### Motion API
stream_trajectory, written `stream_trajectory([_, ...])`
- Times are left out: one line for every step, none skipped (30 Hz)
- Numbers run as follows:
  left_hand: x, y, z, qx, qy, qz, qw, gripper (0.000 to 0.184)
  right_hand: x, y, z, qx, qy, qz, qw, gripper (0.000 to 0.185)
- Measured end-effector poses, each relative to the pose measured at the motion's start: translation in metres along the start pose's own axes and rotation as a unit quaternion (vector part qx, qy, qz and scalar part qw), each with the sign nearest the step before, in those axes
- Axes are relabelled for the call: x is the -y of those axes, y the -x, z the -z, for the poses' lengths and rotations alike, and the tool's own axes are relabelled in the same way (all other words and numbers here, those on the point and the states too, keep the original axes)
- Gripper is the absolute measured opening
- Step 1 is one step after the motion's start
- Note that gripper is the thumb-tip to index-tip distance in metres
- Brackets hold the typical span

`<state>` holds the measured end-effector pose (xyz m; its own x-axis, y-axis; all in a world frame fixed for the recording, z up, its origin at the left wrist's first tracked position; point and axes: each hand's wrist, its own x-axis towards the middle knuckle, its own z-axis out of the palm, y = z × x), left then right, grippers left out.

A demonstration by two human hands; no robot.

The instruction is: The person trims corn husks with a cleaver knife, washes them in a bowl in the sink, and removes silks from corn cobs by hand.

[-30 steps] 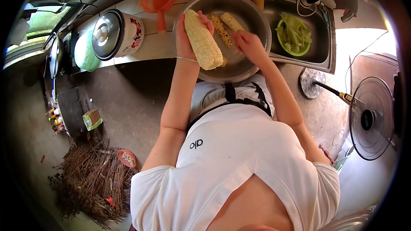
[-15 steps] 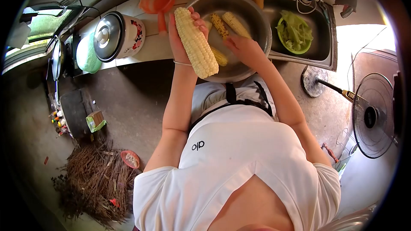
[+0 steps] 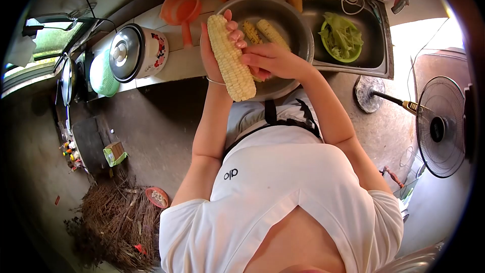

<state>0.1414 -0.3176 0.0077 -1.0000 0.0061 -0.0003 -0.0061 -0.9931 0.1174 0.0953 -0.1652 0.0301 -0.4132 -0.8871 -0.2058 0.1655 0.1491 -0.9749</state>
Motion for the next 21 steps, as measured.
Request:
stream_trajectory([0.0,0.0,-0.001,-0.005,0.006,0.001,1.0,0.049,-0.001,0.001,0.001,0.02,-0.068,0.001,0.997,0.041])
stream_trajectory([0.0,-0.001,-0.002,-0.01,0.012,0.002,1.0,0.048,-0.001,0.003,0.002,0.018,-0.068,0.003,0.997,0.041])
stream_trajectory([0.0,-0.001,-0.002,-0.01,0.011,0.004,1.0,0.048,0.003,0.007,0.002,0.02,-0.101,0.005,0.995,0.04])
stream_trajectory([0.001,-0.001,-0.001,-0.015,0.006,-0.008,1.0,0.046,0.006,0.01,0.001,0.022,-0.133,0.006,0.991,0.039])
stream_trajectory([0.002,-0.001,-0.001,-0.021,0.002,-0.02,1.0,0.045,0.008,0.012,-0.001,0.022,-0.133,0.006,0.991,0.039])
stream_trajectory([0.003,0.0,-0.002,-0.022,0.002,-0.019,1.0,0.045,0.01,0.012,-0.004,-0.027,-0.042,-0.002,0.999,0.034])
stream_trajectory([0.005,0.0,-0.003,-0.037,-0.044,-0.041,0.998,0.044,0.01,0.012,-0.007,-0.075,0.048,-0.01,0.996,0.028])
stream_trajectory([0.006,0.0,-0.004,-0.051,-0.09,-0.063,0.993,0.044,0.01,0.01,-0.008,-0.077,0.047,-0.011,0.996,0.028])
stream_trajectory([0.006,-0.001,-0.003,-0.052,-0.09,-0.061,0.993,0.044,0.009,0.009,-0.009,-0.102,0.145,0.016,0.984,0.028])
stream_trajectory([0.006,-0.002,-0.002,-0.054,-0.092,-0.068,0.992,0.043,0.008,0.007,-0.01,-0.126,0.242,0.042,0.961,0.028])
stream_trajectory([0.005,-0.002,-0.001,-0.056,-0.093,-0.077,0.991,0.042,0.004,0.005,-0.011,-0.127,0.242,0.042,0.961,0.028])
stream_trajectory([0.004,-0.003,0.001,-0.057,-0.093,-0.077,0.991,0.042,-0.001,0.003,-0.014,-0.136,0.169,0.072,0.974,0.03])
stream_trajectory([0.002,-0.003,0.004,-0.026,-0.077,-0.06,0.995,0.042,-0.004,0.001,-0.014,-0.145,0.095,0.103,0.979,0.032])
stream_trajectory([0.001,-0.004,0.006,0.004,-0.06,-0.043,0.997,0.043,-0.005,0.002,-0.011,-0.145,0.095,0.102,0.979,0.032])
stream_trajectory([0.003,-0.003,0.0,0.004,-0.059,-0.043,0.997,0.043,-0.005,0.004,-0.008,-0.115,0.006,0.036,0.993,0.033])
stream_trajectory([0.007,-0.001,-0.005,-0.044,-0.084,-0.068,0.993,0.042,-0.005,0.005,-0.006,-0.082,-0.083,-0.031,0.993,0.035])
stream_trajectory([0.011,0.0,-0.011,-0.092,-0.108,-0.092,0.986,0.042,-0.006,0.003,-0.009,-0.081,-0.083,-0.032,0.993,0.035])
stream_trajectory([0.015,0.0,-0.014,-0.093,-0.108,-0.094,0.985,0.042,-0.007,-0.001,-0.014,-0.149,-0.016,0.033,0.988,0.038])
stream_trajectory([0.018,-0.001,-0.017,-0.119,-0.159,-0.123,0.972,0.042,-0.007,-0.003,-0.017,-0.217,0.051,0.097,0.97,0.041])
stream_trajectory([0.02,-0.001,-0.019,-0.143,-0.21,-0.15,0.955,0.041,-0.003,-0.002,-0.017,-0.216,0.051,0.097,0.97,0.041])
stream_trajectory([0.021,-0.001,-0.019,-0.143,-0.21,-0.151,0.955,0.041,0.009,0.0,-0.015,-0.193,0.161,0.052,0.967,0.04])
